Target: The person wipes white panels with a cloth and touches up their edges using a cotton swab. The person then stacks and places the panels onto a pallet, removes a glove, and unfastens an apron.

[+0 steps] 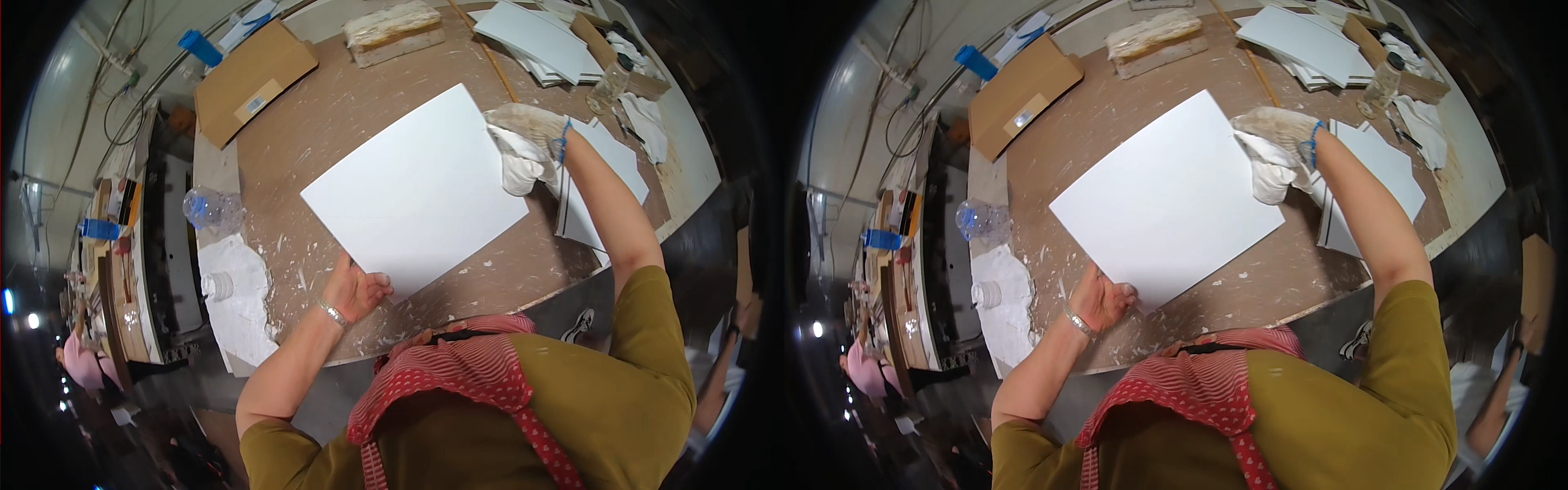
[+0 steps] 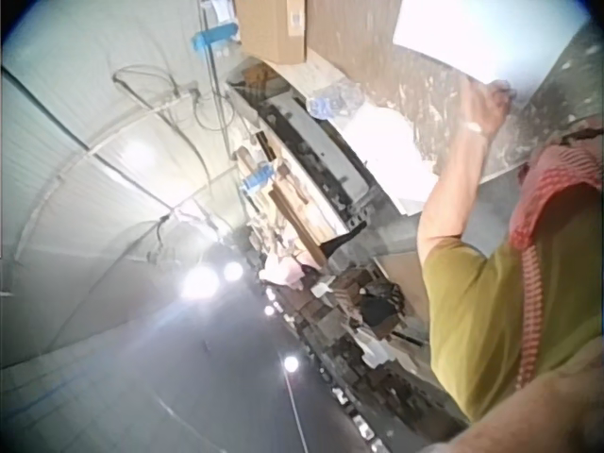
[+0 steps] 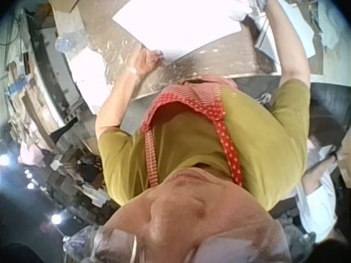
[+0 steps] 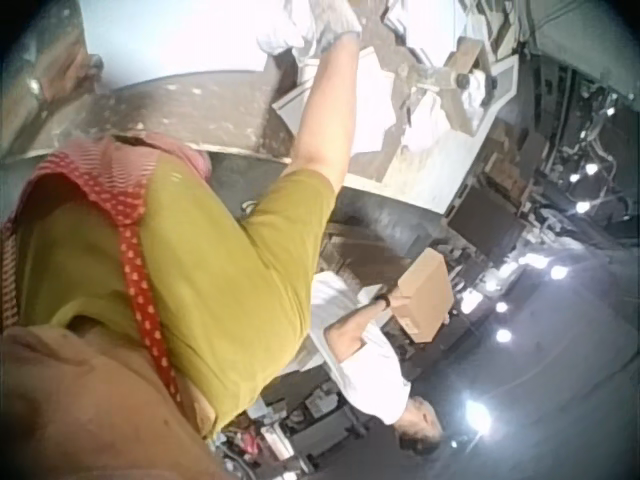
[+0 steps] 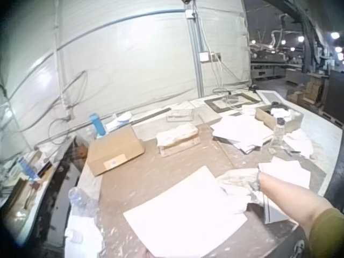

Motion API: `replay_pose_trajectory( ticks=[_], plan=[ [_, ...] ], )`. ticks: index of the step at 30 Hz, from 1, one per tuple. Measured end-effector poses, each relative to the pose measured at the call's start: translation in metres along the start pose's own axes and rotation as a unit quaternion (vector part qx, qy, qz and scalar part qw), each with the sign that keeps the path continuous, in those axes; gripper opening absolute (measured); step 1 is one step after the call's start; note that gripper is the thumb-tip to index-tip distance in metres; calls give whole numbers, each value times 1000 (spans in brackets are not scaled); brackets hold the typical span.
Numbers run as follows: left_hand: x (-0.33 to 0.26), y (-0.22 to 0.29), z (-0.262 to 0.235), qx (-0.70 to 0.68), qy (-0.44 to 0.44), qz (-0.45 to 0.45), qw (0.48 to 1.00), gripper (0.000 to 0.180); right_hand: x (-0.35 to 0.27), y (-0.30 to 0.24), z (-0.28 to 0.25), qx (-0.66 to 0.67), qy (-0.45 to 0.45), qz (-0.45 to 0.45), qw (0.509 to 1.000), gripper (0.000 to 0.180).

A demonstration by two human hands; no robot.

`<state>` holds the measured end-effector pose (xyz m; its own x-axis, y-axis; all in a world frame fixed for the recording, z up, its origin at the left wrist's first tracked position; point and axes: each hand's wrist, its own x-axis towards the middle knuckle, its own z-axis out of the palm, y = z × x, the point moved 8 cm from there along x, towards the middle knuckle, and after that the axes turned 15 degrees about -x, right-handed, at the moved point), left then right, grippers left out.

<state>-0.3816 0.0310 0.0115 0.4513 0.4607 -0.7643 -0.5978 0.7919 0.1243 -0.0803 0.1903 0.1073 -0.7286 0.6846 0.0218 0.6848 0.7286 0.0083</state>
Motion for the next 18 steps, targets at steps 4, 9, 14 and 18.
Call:
replay_pose_trajectory(
  ticks=[4, 9, 14, 18],
  plan=[
    [1, 13, -3, 34, -53, -13, 998, 77, 3, 12, 16, 20, -150, 106, 983, 41],
    [-35, 48, 37, -28, -149, 30, 988, 69, -14, -8, -4, 174, 93, 115, 974, 51],
    [-48, 86, 35, 102, -135, 268, 948, 67, -20, -35, 15, 632, 142, 249, 720, 61],
    [-56, 103, 33, 174, -27, 478, 861, 63, -31, -80, 15, 683, 258, 186, 658, 62]
  ],
)
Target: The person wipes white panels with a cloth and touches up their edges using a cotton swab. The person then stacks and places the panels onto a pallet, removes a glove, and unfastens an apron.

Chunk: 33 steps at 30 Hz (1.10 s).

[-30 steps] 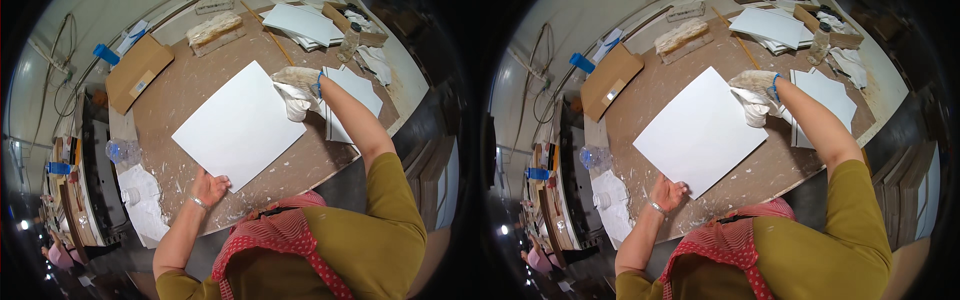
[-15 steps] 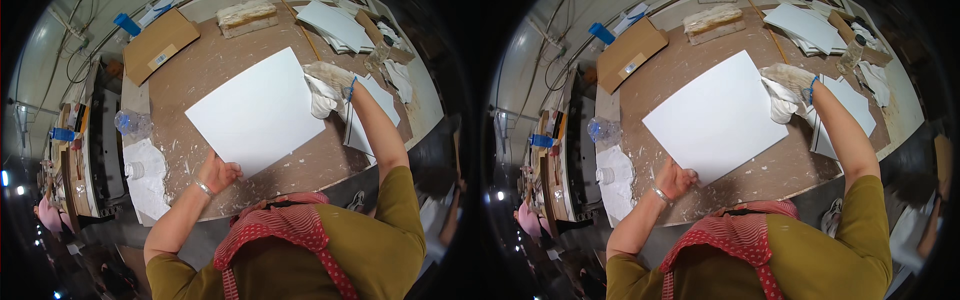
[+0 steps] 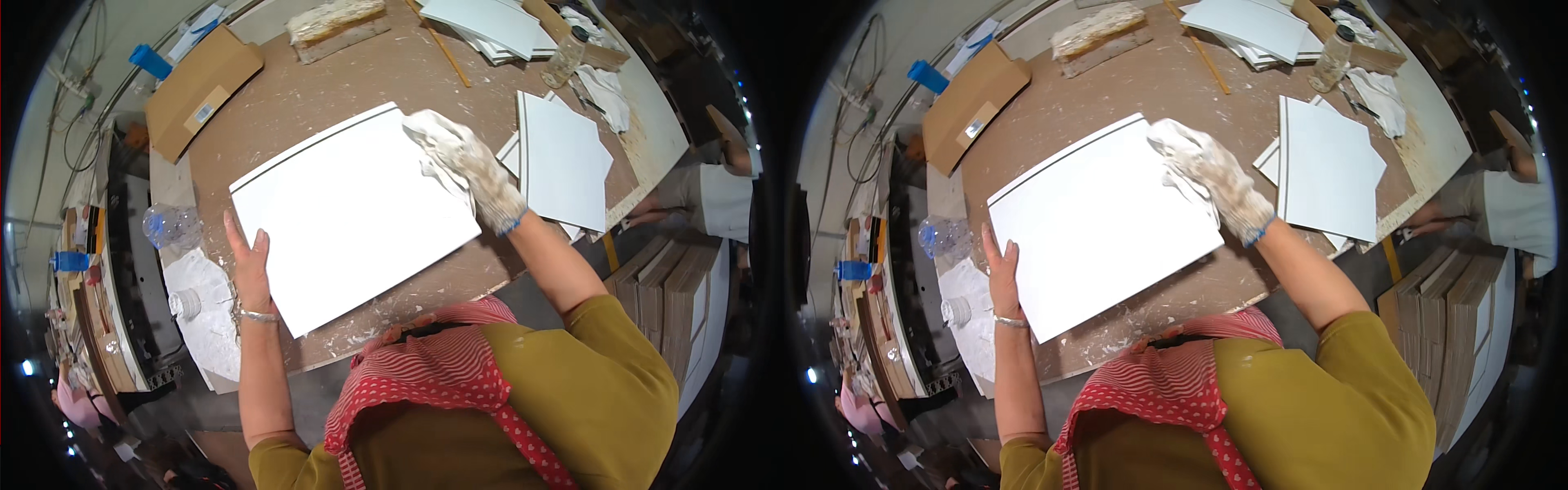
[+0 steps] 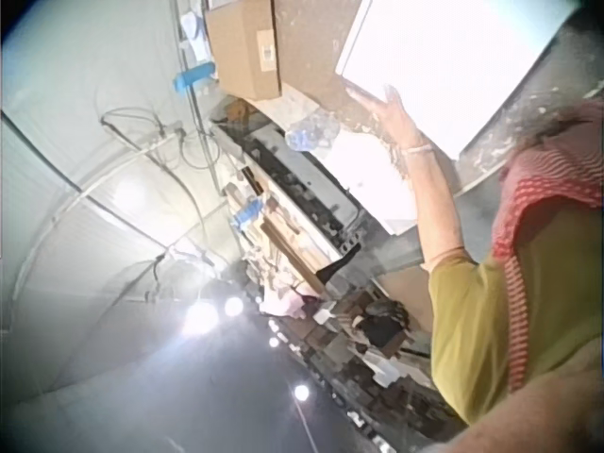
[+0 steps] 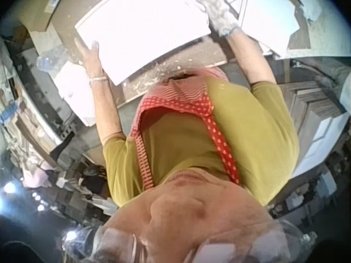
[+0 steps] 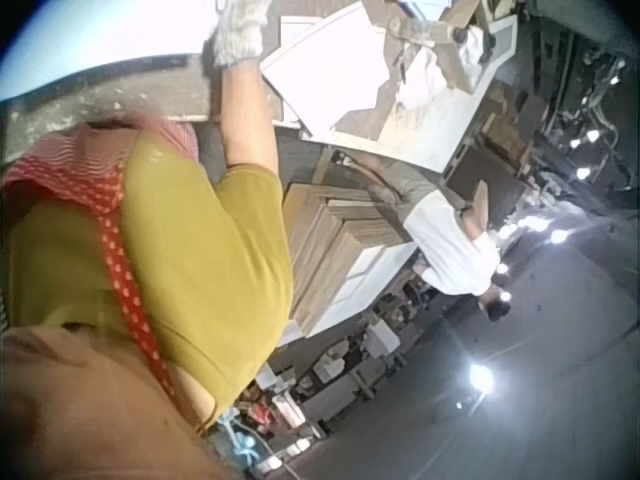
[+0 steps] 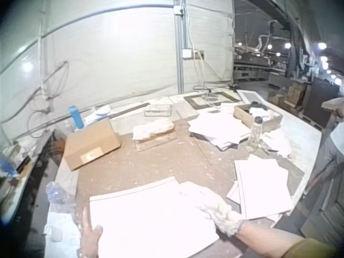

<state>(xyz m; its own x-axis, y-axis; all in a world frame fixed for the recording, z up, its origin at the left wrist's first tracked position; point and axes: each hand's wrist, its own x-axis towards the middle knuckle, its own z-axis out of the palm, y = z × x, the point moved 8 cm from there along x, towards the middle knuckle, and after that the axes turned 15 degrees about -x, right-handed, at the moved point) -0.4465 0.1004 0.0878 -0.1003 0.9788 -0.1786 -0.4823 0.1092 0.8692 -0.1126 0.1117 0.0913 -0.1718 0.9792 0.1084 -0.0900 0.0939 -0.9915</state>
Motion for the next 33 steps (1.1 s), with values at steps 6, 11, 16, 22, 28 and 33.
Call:
replay_pose_trajectory(
  ticks=[6, 11, 16, 22, 28, 33],
  plan=[
    [-4, -45, -27, -59, -69, -106, 990, 53, -23, 32, -6, 200, 85, 72, 973, 57],
    [-21, -53, -38, -192, -70, -76, 976, 51, -43, 25, 0, 207, 180, 199, 941, 37],
    [-30, -60, -50, -231, -58, -84, 968, 53, -44, 30, 2, 198, 169, 261, 930, 33],
    [-39, -66, -55, -255, -40, -81, 963, 54, -29, 12, 23, 38, -36, 230, 972, 49],
    [-52, -82, -69, -226, 0, -84, 970, 53, -29, 7, 16, -134, -58, 81, 986, 74],
    [-63, -86, -55, -200, -30, -151, 968, 51, -61, 38, 4, -17, -21, 275, 961, 57]
  ],
)
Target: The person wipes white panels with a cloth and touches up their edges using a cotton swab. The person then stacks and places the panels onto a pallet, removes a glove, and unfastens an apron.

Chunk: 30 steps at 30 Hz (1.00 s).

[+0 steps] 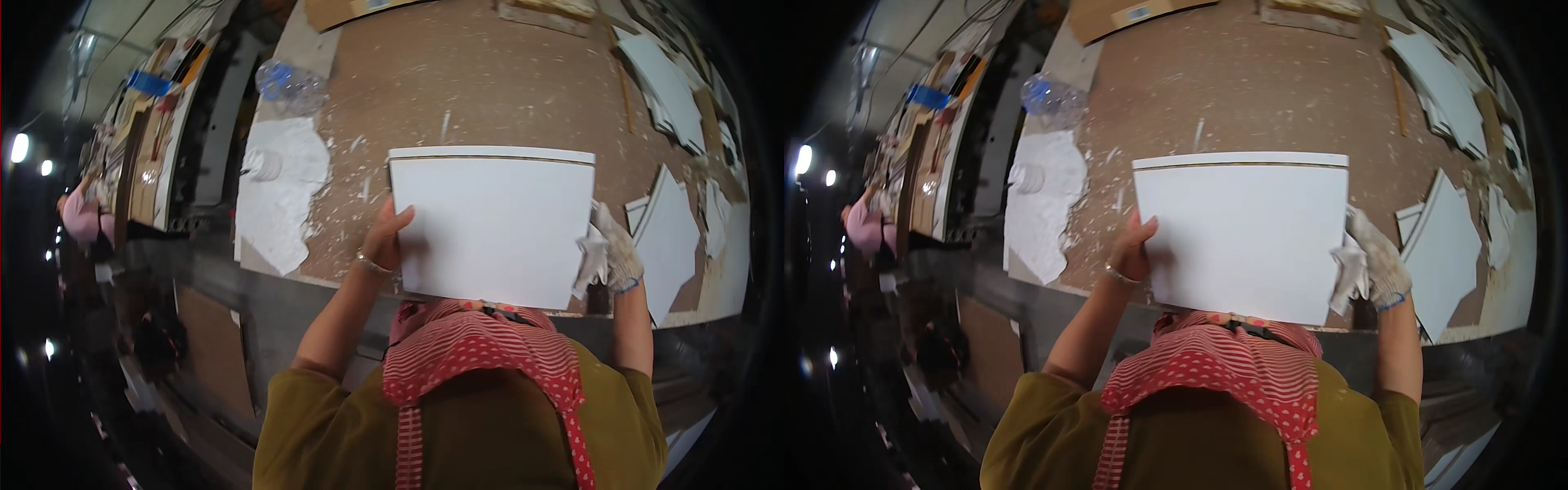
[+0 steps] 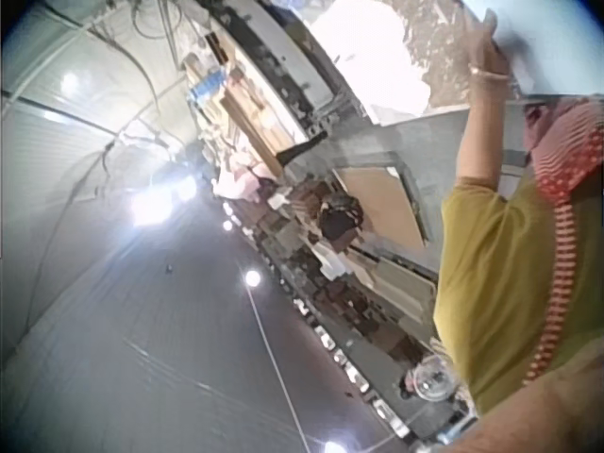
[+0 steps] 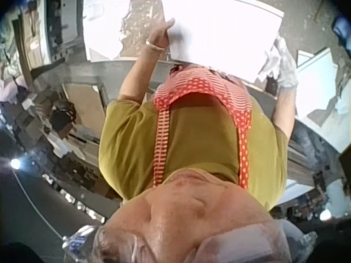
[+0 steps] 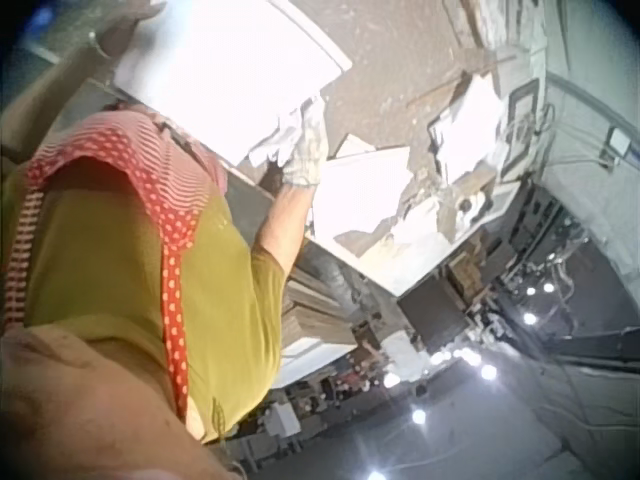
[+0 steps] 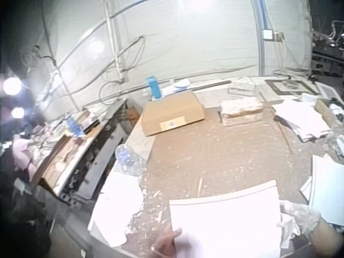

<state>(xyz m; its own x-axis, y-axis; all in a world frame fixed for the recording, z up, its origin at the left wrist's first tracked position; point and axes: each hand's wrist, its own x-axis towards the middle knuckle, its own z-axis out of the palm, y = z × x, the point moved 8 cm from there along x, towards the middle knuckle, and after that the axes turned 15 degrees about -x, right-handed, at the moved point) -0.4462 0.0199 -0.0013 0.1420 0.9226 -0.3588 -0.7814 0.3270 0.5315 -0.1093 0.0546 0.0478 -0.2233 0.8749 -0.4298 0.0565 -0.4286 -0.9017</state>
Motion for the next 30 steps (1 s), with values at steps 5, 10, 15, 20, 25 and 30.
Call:
replay_pose_trajectory(
  ticks=[5, 10, 15, 20, 25, 30],
  plan=[
    [-2, 1, -35, 14, -8, 61, 998, 44, 8, 1, 10, -253, -90, -69, 961, 53],
    [-2, 16, -46, -50, 42, 77, 995, 49, 24, -18, 21, -262, -23, 17, 965, 53],
    [1, 12, -36, -53, 78, 49, 994, 44, 25, 7, 18, -297, -59, 91, 949, 66],
    [4, 48, -45, 465, 147, 57, 871, 38, 24, 20, 11, -432, -2, 84, 898, 63],
    [32, 98, 28, 634, 131, 236, 724, 27, 16, -6, 23, -515, 25, 44, 855, 48],
    [140, 12, 114, 645, -68, 140, 748, 18, 18, -7, 26, -540, 4, 27, 841, 43]
  ],
)
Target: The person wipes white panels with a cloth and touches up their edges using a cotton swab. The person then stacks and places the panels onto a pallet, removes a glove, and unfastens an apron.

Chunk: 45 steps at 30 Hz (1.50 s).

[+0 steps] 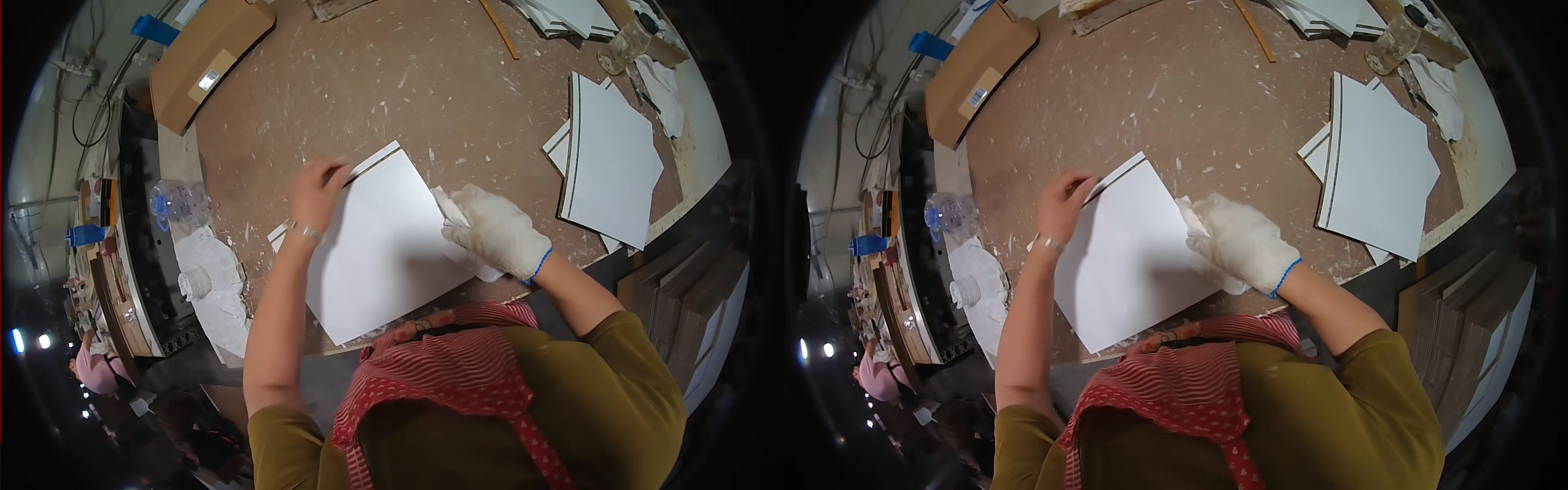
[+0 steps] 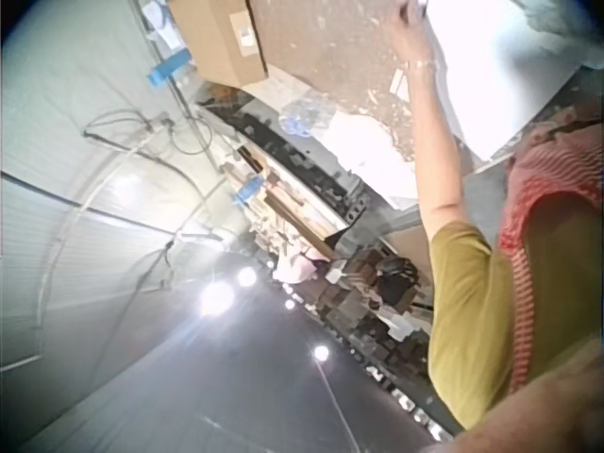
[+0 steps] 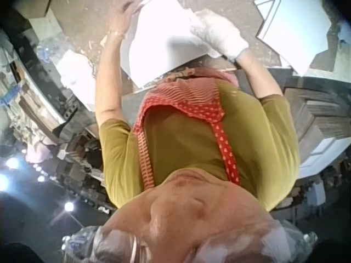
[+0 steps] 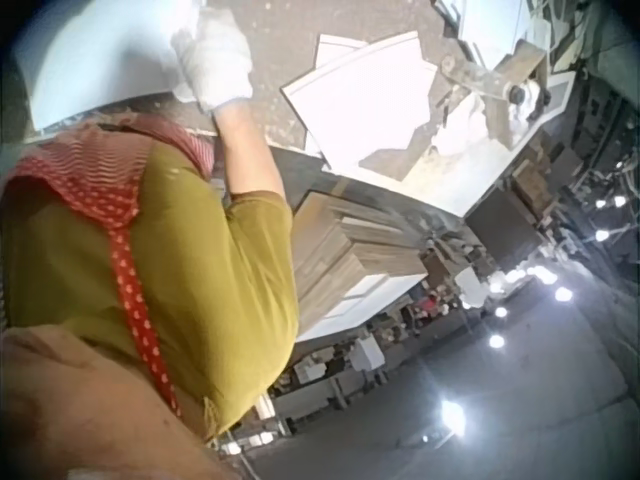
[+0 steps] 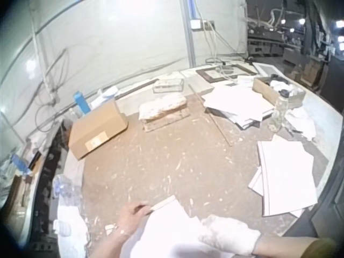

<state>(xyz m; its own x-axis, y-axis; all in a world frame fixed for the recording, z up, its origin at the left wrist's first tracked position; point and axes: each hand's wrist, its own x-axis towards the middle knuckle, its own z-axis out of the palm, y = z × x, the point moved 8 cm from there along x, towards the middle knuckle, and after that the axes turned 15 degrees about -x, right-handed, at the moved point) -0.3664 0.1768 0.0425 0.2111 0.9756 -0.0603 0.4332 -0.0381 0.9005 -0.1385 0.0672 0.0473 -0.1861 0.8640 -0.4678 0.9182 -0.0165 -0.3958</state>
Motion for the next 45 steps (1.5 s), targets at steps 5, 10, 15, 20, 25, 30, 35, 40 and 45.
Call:
replay_pose_trajectory(
  ticks=[5, 10, 15, 20, 25, 30, 35, 40, 45],
  plan=[
    [35, -30, 43, -33, -89, -176, 980, 19, -1, 0, 2, 12, -12, -18, 1000, 31],
    [37, -36, 49, -80, -83, -238, 964, 17, -1, -2, -2, 10, 34, -74, 997, 24],
    [38, -32, 51, -55, -83, -277, 956, 18, -1, -2, 2, -38, -15, -67, 997, 30],
    [40, -40, 54, -57, -49, -272, 959, 24, 5, -2, 8, -61, -3, -56, 997, 33],
    [46, -41, 57, 32, -60, -285, 956, 26, 4, -7, 4, -82, -26, -48, 995, 35],
    [39, -37, 56, -196, -47, -321, 925, 27, 5, -2, 10, -104, -17, -54, 993, 38],
    [38, -29, 57, -57, -76, -301, 949, 22, 1, -3, 5, -88, -4, -59, 994, 39],
    [38, -43, 53, -74, -48, -268, 959, 18, -4, -5, 2, -81, 13, -59, 995, 39],
    [-1, -7, 44, 74, -8, 75, 994, 35, 2, 16, -2, 172, 44, -24, 984, 22]
  ],
)
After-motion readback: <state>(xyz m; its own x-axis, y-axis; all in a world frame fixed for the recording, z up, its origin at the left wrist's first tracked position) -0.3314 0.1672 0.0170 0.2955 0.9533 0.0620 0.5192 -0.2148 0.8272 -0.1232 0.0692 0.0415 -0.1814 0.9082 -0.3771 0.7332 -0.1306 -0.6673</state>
